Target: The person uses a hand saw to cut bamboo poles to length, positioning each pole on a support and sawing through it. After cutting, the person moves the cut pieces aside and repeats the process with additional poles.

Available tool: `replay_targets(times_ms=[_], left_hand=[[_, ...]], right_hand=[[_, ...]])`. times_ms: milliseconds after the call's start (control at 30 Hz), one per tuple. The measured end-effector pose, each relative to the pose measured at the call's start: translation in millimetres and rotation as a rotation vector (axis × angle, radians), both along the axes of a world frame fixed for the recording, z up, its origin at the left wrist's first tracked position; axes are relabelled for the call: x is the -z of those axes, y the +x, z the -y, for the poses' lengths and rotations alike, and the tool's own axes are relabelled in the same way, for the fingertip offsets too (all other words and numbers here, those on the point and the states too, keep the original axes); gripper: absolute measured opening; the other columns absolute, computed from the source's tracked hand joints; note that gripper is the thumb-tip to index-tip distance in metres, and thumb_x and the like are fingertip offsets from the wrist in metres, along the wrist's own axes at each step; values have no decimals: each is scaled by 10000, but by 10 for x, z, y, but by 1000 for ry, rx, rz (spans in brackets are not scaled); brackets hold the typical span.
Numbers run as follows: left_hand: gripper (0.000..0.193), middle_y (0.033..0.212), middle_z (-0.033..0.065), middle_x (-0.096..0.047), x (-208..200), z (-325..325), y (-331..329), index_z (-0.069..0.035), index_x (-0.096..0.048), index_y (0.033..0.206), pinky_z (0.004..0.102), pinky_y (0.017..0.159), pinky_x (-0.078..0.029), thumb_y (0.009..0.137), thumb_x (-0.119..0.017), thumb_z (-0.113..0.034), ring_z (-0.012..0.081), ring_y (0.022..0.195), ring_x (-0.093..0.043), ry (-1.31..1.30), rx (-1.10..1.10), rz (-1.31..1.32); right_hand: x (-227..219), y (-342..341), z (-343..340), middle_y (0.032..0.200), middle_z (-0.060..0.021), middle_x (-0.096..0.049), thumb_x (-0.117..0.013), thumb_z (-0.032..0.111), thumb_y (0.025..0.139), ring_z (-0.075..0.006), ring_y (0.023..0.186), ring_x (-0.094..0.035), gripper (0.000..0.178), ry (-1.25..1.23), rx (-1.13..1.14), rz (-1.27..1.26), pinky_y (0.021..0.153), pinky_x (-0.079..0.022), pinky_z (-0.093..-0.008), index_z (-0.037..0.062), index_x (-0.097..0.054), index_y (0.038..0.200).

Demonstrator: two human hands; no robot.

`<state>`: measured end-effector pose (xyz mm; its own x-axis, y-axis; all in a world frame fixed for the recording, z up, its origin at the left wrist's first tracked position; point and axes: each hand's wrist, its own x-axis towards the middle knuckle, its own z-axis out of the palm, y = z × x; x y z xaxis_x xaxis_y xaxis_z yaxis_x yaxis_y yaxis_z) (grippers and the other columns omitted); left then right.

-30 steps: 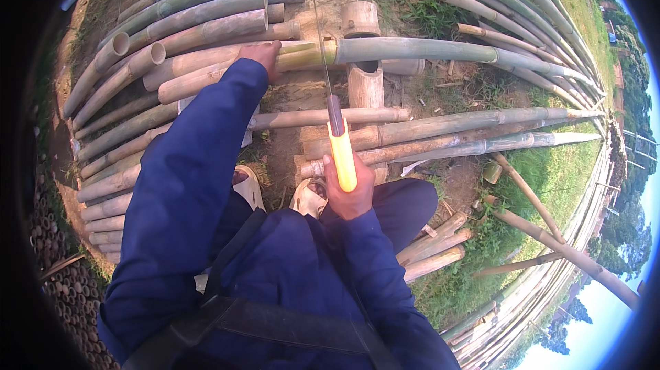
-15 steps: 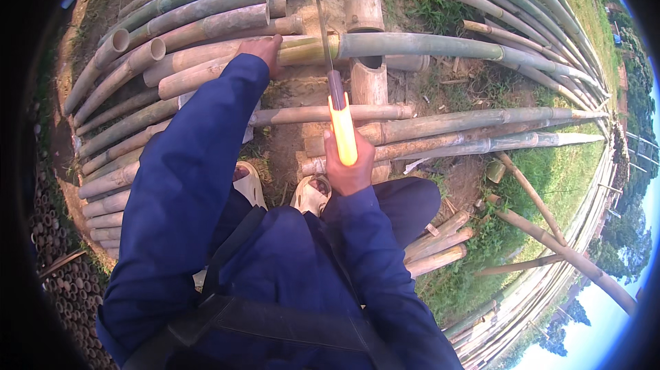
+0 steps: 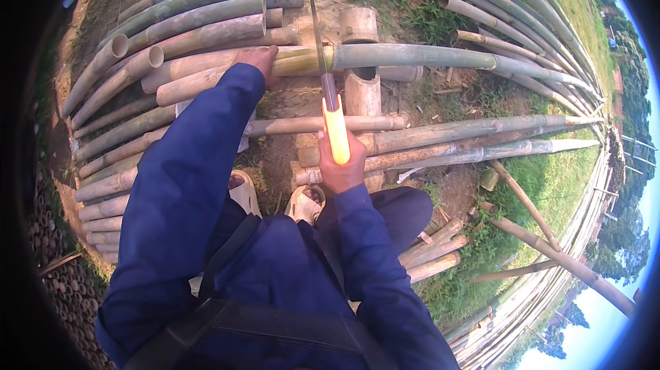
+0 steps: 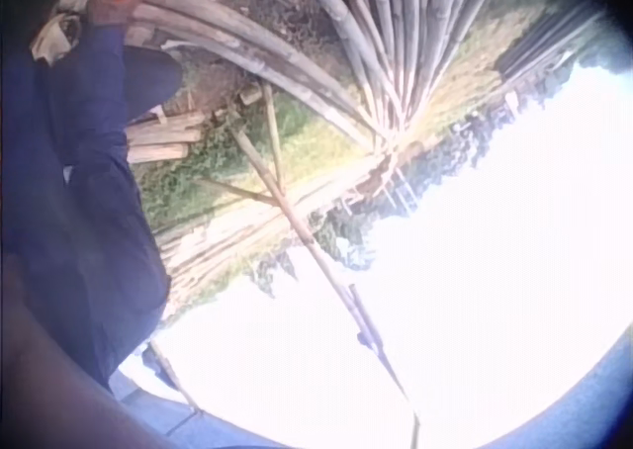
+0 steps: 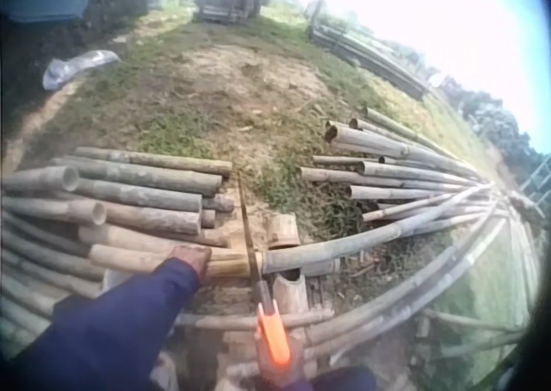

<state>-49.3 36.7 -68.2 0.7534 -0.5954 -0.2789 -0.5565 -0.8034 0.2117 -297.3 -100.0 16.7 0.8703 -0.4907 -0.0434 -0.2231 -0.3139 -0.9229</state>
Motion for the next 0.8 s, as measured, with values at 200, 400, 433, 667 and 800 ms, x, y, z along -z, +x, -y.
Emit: replay_targets(times_ms=[200, 400, 433, 667, 800], left_hand=[[548, 1049, 189, -736, -127, -41, 83, -37, -615, 1158, 455, 884, -557, 745, -811, -339, 346, 1021, -711, 50, -8, -3], [555, 1072, 197, -731, -18, -71, -9, -32, -618, 1156, 459, 885, -556, 739, -814, -341, 349, 1022, -710, 60, -20, -13], [553, 1075, 197, -731, -19, -75, -3, -32, -620, 1155, 460, 886, -556, 739, -814, -341, 348, 1021, -710, 41, -17, -10], [560, 1057, 193, -737, -69, -52, 43, -26, -630, 1148, 463, 888, -555, 725, -822, -340, 341, 1016, -712, 30, 1, -14], [574, 1032, 203, -737, 75, -78, 98, -14, -628, 1136, 460, 886, -555, 717, -826, -352, 358, 1009, -712, 17, 6, 10]], right_hand=[[-64, -395, -129, 793, -69, -673, -689, 28, 924, -102, 699, -592, 155, 115, 23, -79, 660, -496, -283, -56, -681, 1054], [-458, -1219, -245, 848, -127, -718, -697, 20, 907, -138, 763, -684, 230, 73, 5, -213, 717, -528, -285, -68, -677, 1118], [-292, -844, -143, 797, -122, -701, -699, 28, 909, -135, 712, -661, 177, 84, 11, -214, 673, -519, -291, -60, -686, 1061], [43, -166, -58, 666, -53, -588, -691, 66, 944, -100, 617, -533, 123, 58, -7, -42, 576, -449, -298, -30, -640, 887], [-439, -1412, -252, 1087, -170, -739, -697, 15, 908, -164, 996, -709, 339, 141, 4, -223, 897, -529, -291, -73, -659, 1233]])
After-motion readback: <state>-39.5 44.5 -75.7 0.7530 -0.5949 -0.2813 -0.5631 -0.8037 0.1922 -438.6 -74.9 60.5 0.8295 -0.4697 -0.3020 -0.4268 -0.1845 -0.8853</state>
